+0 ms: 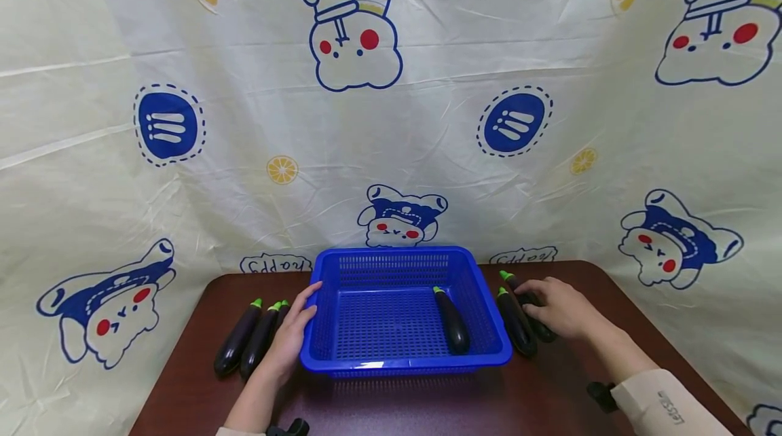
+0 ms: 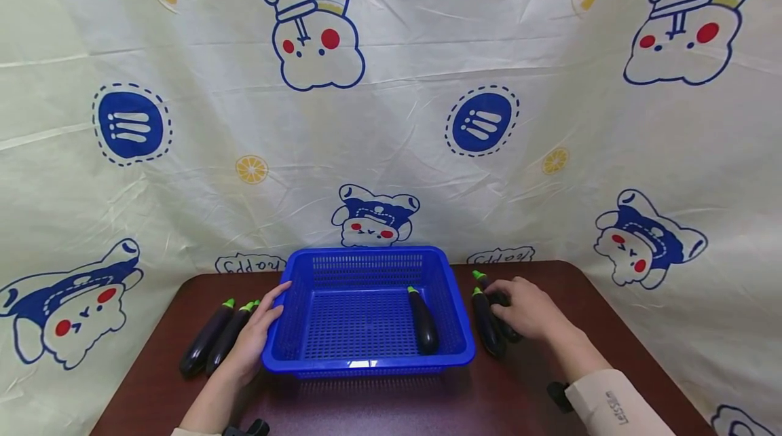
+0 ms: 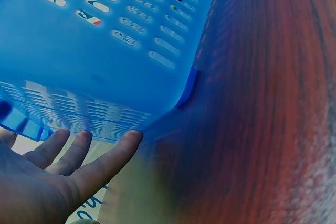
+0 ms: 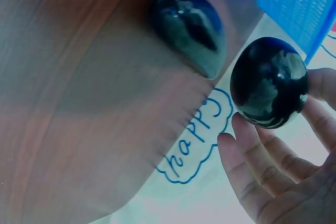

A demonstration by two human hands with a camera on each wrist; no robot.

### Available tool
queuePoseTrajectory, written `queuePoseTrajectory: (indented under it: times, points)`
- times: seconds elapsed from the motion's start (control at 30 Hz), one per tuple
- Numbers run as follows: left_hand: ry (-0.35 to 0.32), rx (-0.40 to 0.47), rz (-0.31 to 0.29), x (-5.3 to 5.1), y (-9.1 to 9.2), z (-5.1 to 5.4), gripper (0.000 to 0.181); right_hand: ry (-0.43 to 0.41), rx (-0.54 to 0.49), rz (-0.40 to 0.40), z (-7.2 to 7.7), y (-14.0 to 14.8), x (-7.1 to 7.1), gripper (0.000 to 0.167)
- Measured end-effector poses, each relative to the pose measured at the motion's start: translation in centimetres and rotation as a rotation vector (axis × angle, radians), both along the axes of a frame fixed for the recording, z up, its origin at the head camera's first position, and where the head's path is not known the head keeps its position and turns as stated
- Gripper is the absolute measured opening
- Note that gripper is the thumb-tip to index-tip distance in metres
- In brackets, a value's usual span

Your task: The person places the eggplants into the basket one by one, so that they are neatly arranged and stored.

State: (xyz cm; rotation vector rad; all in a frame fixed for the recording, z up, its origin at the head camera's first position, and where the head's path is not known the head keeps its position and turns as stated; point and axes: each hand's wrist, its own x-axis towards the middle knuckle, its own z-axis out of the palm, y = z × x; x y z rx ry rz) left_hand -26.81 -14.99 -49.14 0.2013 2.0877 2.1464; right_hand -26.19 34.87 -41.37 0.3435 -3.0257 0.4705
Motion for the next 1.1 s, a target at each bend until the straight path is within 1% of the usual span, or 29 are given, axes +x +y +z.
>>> queuePoseTrajectory:
  times: [0.17, 0.37, 0.6, 0.8, 1.1]
  points:
    - [0.004, -0.006, 0.003, 0.0, 0.0, 0.0, 0.047, -0.003, -0.002, 0.006, 0.9, -0.8, -0.1, 0.03]
    - [0.006, -0.008, 0.001, -0.1, 0.1, 0.0, 0.048, -0.024, 0.026, 0.005, 1.8, -1.4, -0.3, 0.031]
    - [-0.005, 0.012, 0.011, 0.0, 0.2, 0.1, 0.047, -0.025, 0.037, -0.003, 3.1, -2.5, -0.4, 0.031]
    - [-0.003, 0.006, 0.006, 0.1, 0.2, 0.2, 0.047, 0.001, 0.036, 0.042, 4.0, -3.2, -0.6, 0.031]
    - [-0.006, 0.006, 0.007, 0.2, 0.2, 0.2, 0.047, -0.006, 0.053, 0.071, 5.5, -5.1, -0.7, 0.031]
